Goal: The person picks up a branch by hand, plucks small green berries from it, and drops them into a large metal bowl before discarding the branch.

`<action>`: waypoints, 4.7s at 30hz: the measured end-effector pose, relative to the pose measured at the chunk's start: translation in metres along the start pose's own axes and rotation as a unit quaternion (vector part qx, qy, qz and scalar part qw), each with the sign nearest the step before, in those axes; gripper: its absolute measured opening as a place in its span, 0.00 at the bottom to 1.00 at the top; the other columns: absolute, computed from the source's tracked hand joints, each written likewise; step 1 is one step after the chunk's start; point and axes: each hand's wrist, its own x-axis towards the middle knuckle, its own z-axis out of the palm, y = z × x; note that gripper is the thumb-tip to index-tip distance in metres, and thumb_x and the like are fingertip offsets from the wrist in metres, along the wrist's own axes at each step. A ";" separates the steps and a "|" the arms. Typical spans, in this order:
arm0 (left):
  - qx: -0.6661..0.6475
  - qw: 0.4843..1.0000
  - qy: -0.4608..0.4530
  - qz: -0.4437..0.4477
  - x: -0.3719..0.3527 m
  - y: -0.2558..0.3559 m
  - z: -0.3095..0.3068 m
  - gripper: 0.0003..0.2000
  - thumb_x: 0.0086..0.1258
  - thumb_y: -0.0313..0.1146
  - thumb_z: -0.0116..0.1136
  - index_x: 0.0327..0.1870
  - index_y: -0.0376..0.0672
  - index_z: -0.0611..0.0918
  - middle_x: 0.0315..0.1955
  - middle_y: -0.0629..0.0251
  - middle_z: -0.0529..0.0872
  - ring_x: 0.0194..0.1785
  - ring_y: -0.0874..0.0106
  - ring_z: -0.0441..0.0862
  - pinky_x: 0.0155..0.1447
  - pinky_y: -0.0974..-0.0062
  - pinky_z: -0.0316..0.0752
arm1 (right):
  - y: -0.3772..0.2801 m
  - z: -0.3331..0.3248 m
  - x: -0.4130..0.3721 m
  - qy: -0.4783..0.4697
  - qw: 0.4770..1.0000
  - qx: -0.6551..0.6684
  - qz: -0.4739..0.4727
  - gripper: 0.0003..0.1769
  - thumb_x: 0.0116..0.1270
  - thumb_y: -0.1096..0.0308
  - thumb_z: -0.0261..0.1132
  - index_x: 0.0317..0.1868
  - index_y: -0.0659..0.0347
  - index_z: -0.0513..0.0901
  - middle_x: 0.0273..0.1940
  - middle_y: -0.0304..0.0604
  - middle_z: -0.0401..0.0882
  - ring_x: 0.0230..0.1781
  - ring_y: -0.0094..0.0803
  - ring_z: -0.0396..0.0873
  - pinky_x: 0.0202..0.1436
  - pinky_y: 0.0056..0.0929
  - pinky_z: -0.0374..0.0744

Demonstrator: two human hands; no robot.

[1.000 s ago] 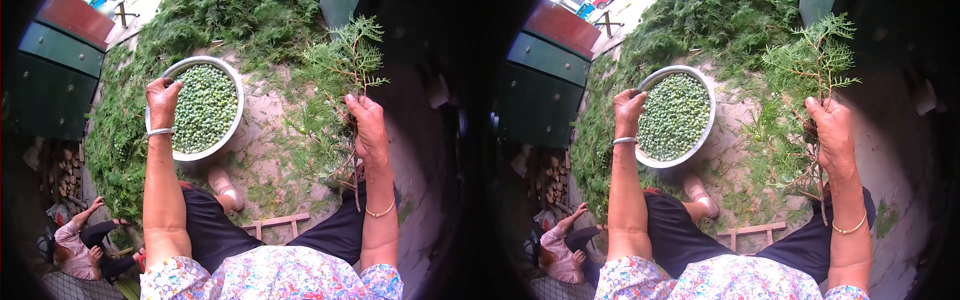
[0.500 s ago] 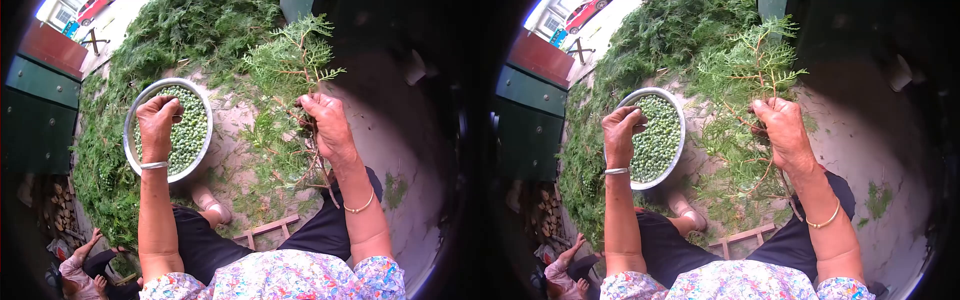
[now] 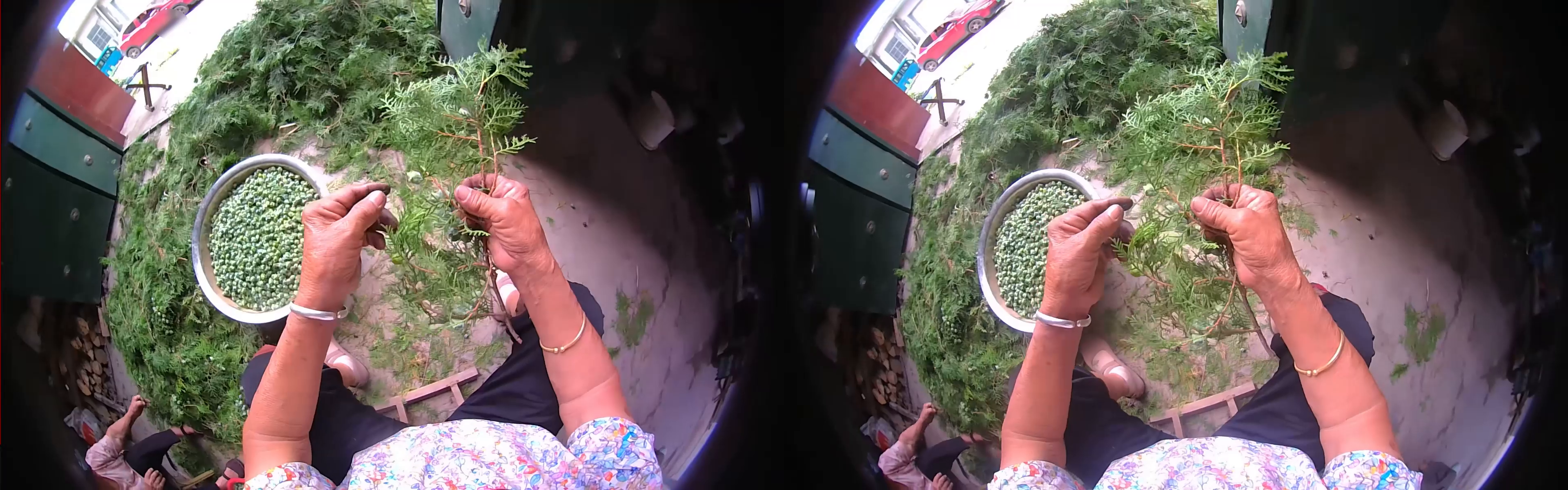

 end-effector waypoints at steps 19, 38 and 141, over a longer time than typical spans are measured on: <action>0.320 0.891 0.153 0.282 0.011 -0.012 0.018 0.04 0.59 0.24 0.62 0.29 0.33 0.79 0.20 0.55 0.80 0.23 0.64 0.79 0.29 0.72 0.70 | 0.002 0.017 -0.003 -0.050 0.994 -0.099 -0.025 0.05 0.60 0.73 0.69 0.31 0.66 0.82 0.23 0.35 0.79 0.20 0.15 0.71 0.22 0.15 0.70; -0.060 0.993 -0.075 -0.061 -0.004 0.010 0.012 0.09 0.66 0.27 0.59 0.43 0.32 0.81 0.27 0.66 0.83 0.26 0.80 0.79 0.23 0.85 0.70 | -0.004 -0.001 -0.005 -0.049 0.995 -0.059 -0.064 0.04 0.63 0.74 0.67 0.33 0.66 0.80 0.23 0.31 0.77 0.21 0.14 0.69 0.25 0.17 0.69; -0.175 0.954 -0.124 -0.210 -0.008 -0.018 0.035 0.14 0.62 0.26 0.57 0.49 0.37 0.77 0.35 0.59 0.84 0.33 0.69 0.84 0.34 0.77 0.80 | -0.001 -0.002 -0.004 -0.023 0.993 -0.082 -0.088 0.03 0.61 0.77 0.65 0.31 0.66 0.80 0.22 0.34 0.78 0.20 0.16 0.71 0.23 0.17 0.70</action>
